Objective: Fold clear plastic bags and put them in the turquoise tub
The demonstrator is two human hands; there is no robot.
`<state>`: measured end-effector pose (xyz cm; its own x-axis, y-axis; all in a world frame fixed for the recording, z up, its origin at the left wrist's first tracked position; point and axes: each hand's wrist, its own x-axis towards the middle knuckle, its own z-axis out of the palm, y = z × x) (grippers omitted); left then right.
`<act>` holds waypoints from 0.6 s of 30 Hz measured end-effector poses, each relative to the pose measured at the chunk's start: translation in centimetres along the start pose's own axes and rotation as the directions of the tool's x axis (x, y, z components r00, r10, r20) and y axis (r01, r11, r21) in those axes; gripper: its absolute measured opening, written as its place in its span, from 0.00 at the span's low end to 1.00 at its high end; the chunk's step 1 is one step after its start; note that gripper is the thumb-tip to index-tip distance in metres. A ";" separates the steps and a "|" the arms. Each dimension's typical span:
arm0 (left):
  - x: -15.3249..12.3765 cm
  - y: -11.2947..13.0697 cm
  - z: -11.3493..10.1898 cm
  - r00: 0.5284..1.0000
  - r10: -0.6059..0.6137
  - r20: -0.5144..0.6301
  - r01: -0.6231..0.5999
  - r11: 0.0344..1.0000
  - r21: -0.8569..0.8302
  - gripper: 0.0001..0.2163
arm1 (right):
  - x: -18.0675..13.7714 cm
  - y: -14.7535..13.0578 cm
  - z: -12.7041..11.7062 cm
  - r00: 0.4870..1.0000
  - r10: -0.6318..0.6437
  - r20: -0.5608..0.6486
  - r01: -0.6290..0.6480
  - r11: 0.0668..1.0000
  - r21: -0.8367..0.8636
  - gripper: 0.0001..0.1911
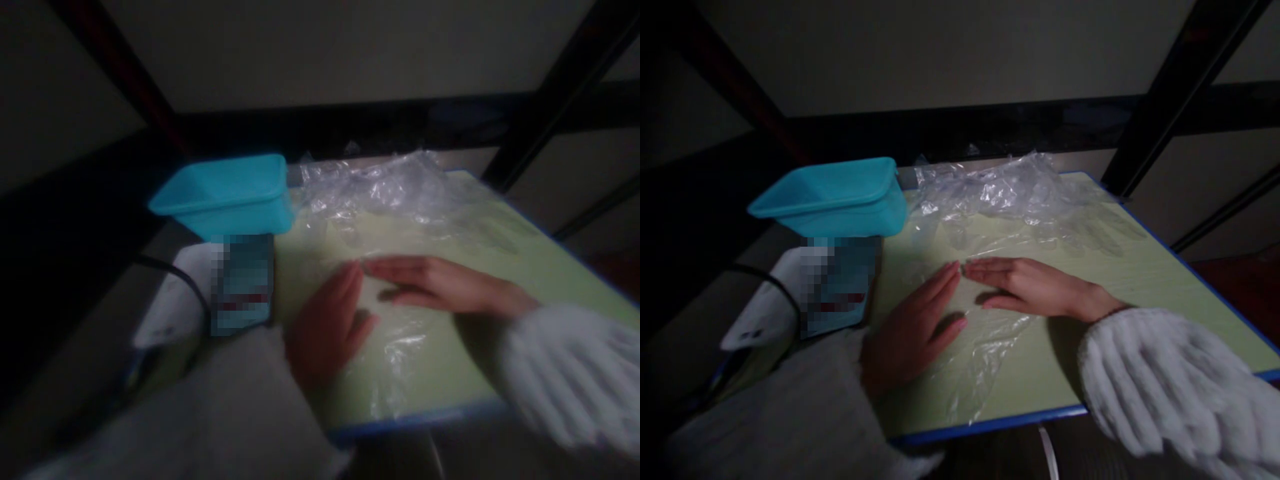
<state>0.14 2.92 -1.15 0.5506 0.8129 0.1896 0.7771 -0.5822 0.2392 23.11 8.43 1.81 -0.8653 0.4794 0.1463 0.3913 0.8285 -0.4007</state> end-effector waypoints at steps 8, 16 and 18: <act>0.1 0.4 0.6 0.994 0.030 0.104 -0.037 0.997 0.066 0.28 | 0.4 0.8 2.5 1.000 0.002 -0.008 -0.002 1.000 0.019 0.28; 0.1 -0.1 0.6 0.991 0.066 0.114 -0.077 0.993 0.089 0.30 | 0.0 1.8 1.9 0.999 -0.008 0.044 0.010 0.998 -0.059 0.35; 0.1 -0.3 0.6 0.990 0.069 0.125 -0.080 0.993 0.090 0.30 | -0.3 2.1 1.4 0.997 0.019 0.081 -0.015 0.998 -0.053 0.39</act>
<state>0.15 3.14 -1.77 0.6364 0.7667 0.0851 0.7547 -0.6416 0.1367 23.73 9.60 -0.36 -0.8802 0.4702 0.0646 0.4203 0.8355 -0.3540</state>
